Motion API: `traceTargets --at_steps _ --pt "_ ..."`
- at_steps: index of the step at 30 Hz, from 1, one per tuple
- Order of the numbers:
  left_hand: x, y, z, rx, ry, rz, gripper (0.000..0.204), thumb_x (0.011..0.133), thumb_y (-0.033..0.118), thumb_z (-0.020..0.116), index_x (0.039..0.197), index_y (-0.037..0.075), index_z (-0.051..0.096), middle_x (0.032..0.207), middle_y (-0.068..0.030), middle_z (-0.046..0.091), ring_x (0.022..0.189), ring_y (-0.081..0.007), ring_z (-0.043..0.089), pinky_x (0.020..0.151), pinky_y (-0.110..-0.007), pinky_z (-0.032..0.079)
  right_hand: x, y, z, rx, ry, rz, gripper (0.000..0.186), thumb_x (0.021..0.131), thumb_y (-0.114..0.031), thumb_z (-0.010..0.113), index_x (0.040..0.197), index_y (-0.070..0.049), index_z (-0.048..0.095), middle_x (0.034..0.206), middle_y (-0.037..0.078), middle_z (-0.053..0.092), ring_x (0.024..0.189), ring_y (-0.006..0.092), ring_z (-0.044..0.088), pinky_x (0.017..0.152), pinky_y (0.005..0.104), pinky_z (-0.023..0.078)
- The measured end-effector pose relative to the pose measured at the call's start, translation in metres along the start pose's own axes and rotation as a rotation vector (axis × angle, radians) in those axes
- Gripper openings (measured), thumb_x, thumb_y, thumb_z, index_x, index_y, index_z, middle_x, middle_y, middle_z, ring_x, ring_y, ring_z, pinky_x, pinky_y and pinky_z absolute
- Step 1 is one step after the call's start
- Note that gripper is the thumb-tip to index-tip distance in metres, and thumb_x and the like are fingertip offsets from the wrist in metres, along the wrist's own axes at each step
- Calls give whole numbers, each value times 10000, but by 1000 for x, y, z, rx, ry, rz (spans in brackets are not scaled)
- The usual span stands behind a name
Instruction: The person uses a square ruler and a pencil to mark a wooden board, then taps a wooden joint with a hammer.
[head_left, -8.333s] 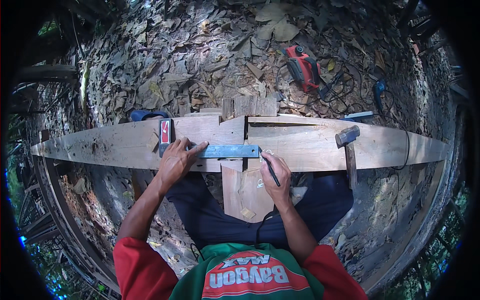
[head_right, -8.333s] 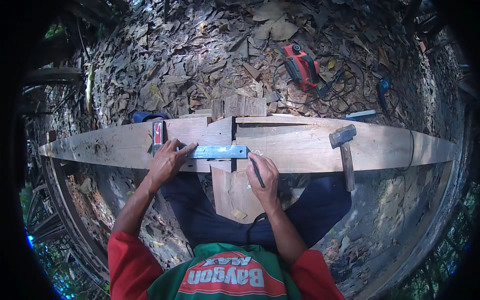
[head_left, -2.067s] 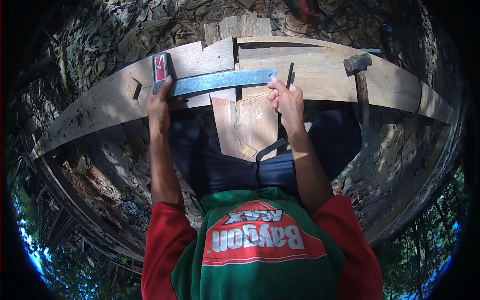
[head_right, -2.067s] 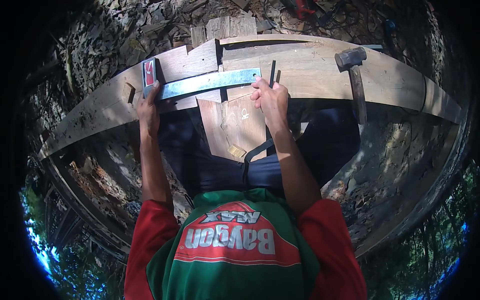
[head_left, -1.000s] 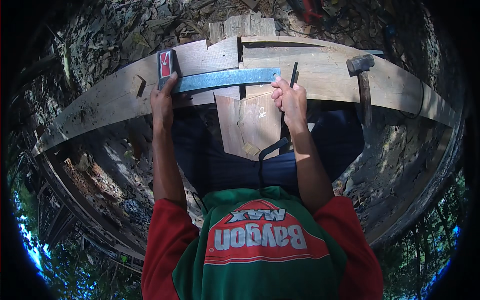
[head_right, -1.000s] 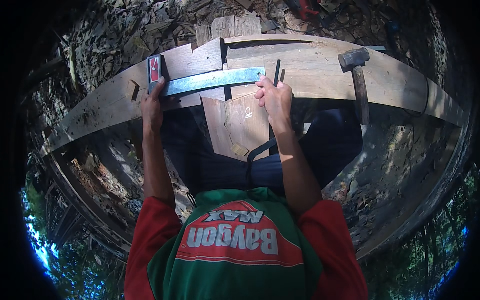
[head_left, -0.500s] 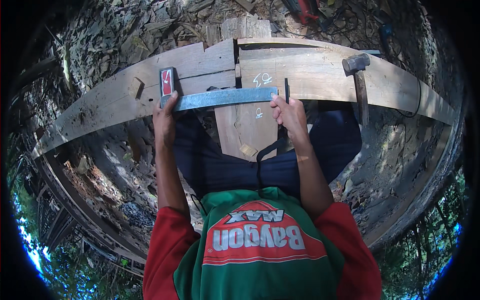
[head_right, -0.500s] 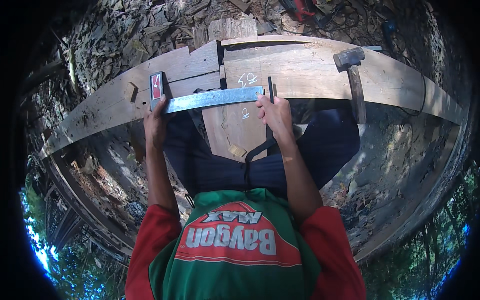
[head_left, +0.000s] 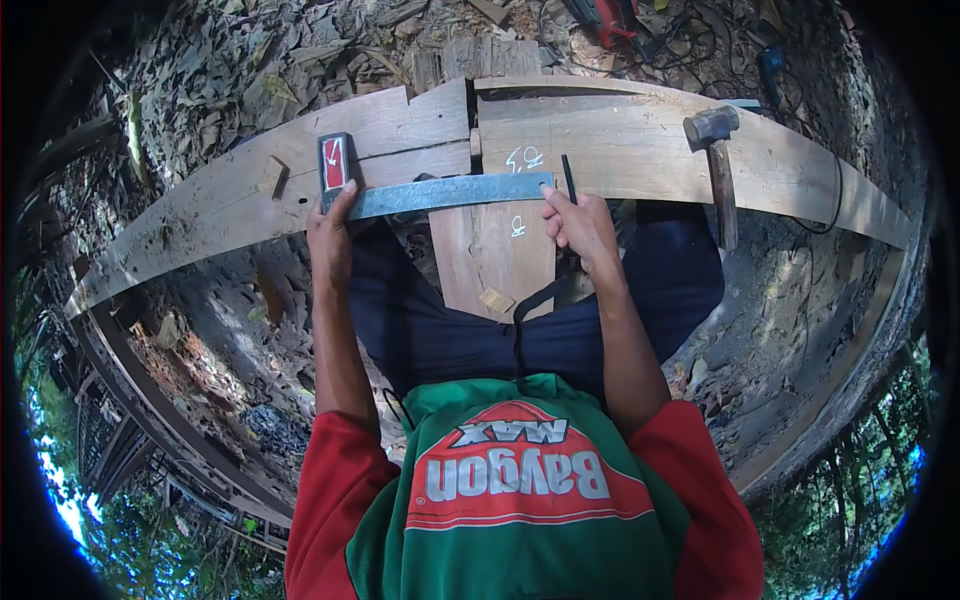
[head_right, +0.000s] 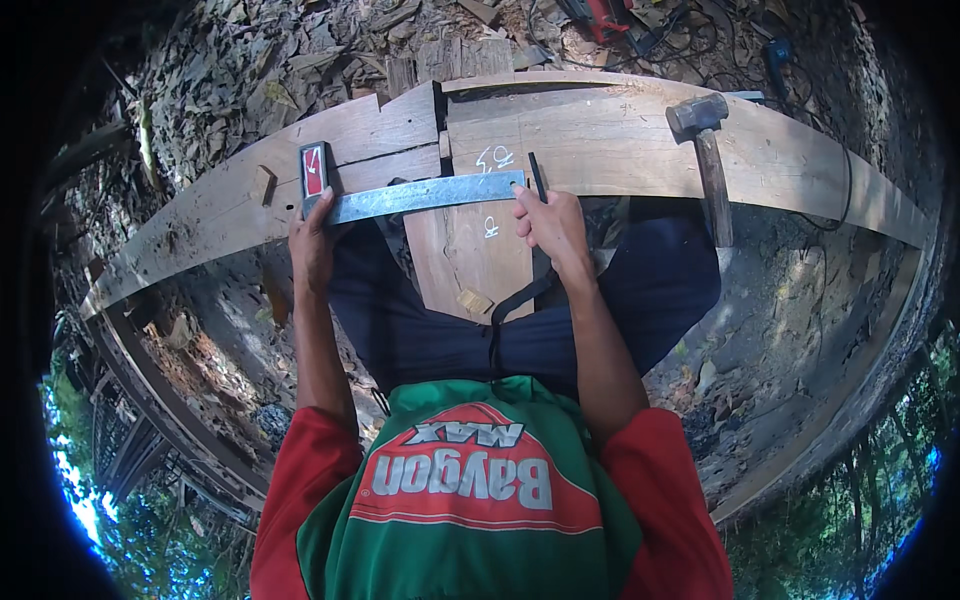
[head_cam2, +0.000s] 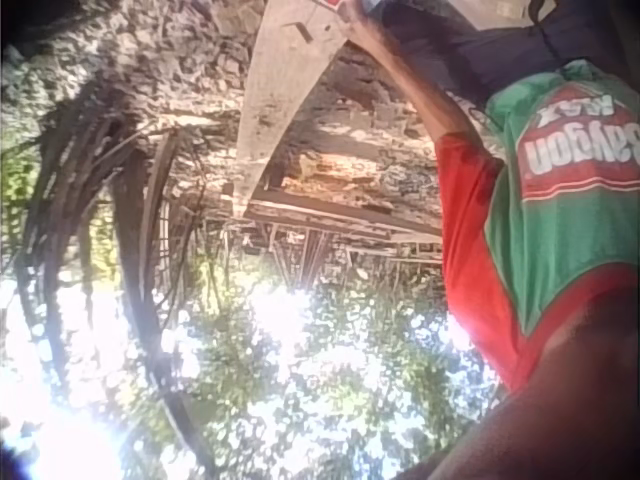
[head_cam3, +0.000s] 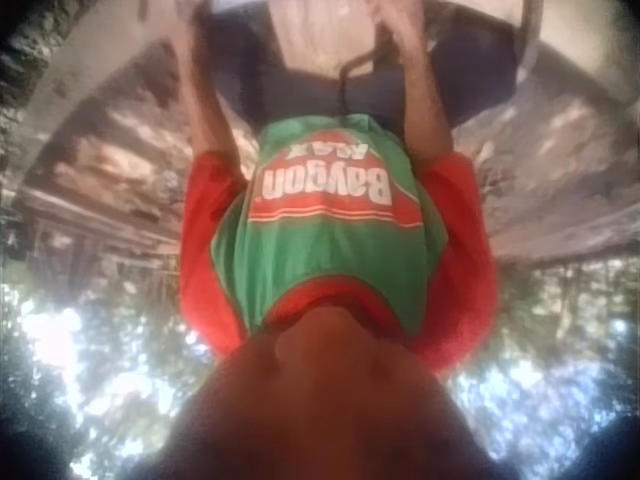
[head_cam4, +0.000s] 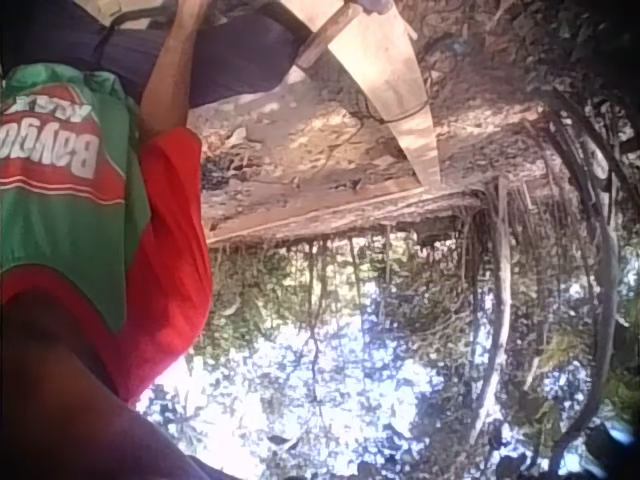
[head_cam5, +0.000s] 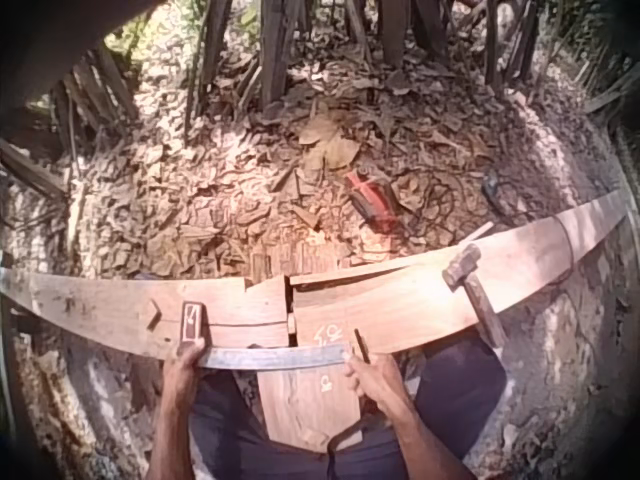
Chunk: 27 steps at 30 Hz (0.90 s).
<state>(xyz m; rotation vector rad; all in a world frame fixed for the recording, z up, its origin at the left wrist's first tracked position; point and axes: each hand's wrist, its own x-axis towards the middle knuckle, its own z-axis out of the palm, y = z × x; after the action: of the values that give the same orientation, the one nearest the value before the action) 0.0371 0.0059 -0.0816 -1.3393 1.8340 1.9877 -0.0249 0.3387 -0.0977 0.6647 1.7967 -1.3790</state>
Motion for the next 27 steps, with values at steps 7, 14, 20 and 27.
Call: traceTargets --at_steps 7,14,20,27 --pt "0 2 1 13 9 7 337 935 311 709 1097 26 632 951 -39 659 839 -128 666 737 -312 599 -6 -24 -38 26 145 -128 560 1034 -446 450 958 39 721 693 69 656 572 80 570 504 205 405" --pt "-2 5 3 25 13 -6 348 927 315 718 1098 28 622 953 -46 663 835 -133 669 740 -322 600 3 -43 -17 194 -155 -312 278 992 -218 577 1114 13 672 835 62 676 681 74 608 592 200 479" --pt "-1 5 2 22 2 -13 345 926 311 719 1104 33 619 959 -49 666 841 -136 670 749 -330 600 31 -20 18 40 -174 -390 222 883 -156 687 1065 -29 695 788 34 686 688 78 628 633 246 512" --pt "-1 3 1 34 10 0 336 932 309 705 1102 25 644 941 -66 704 818 -140 686 725 -312 601 38 -11 26 -125 -29 -496 217 867 -188 679 1015 -34 718 738 62 683 664 114 638 628 289 511"
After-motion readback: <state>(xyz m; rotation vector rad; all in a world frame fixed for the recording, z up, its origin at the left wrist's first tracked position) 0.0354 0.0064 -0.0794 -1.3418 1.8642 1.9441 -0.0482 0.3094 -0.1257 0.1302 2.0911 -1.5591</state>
